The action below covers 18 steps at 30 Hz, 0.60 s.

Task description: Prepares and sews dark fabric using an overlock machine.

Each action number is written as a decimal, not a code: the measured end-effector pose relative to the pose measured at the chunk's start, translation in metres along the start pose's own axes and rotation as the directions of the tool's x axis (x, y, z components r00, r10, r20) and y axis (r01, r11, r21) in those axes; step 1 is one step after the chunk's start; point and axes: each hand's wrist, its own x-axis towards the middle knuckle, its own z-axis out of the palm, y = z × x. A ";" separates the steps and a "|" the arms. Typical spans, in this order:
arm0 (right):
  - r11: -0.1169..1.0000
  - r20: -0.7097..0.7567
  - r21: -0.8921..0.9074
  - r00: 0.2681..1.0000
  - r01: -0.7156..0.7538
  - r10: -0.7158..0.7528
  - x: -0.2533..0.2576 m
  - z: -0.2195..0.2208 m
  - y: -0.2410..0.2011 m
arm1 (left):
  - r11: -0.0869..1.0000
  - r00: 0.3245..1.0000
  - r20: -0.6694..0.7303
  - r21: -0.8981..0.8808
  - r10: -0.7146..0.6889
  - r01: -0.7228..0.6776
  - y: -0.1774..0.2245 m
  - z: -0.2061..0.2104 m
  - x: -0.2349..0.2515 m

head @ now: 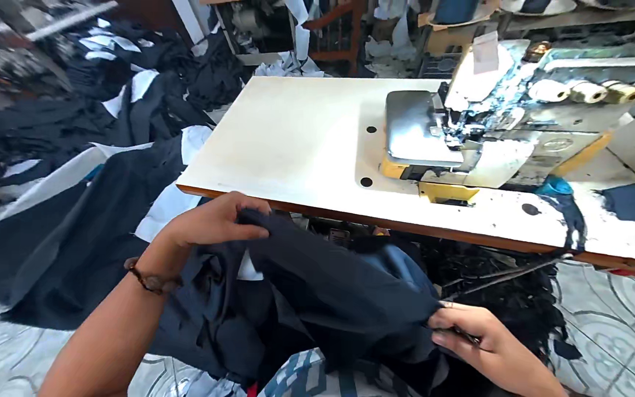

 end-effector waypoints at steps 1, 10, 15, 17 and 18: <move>1.000 0.001 0.011 1.000 0.003 -0.003 0.000 0.003 0.002 | 1.000 0.998 -0.063 -0.008 0.003 -0.004 0.001 -0.002 0.004; 0.993 -0.086 0.097 0.993 -0.069 0.078 -0.009 0.025 0.001 | 0.993 0.949 -0.315 0.117 0.031 0.006 0.013 -0.008 0.094; 0.963 -0.233 0.211 0.948 -0.168 0.216 0.003 0.060 -0.010 | 0.845 0.919 -0.282 0.527 0.275 -0.091 0.034 0.017 0.203; 0.948 -0.282 0.264 0.925 -0.181 0.255 0.011 0.069 -0.015 | 0.816 0.899 -0.256 0.554 0.355 -0.165 0.037 0.043 0.252; 0.939 -0.305 0.288 0.911 -0.189 0.277 0.013 0.070 -0.017 | 0.825 0.894 -0.251 0.532 0.371 -0.193 0.035 0.058 0.272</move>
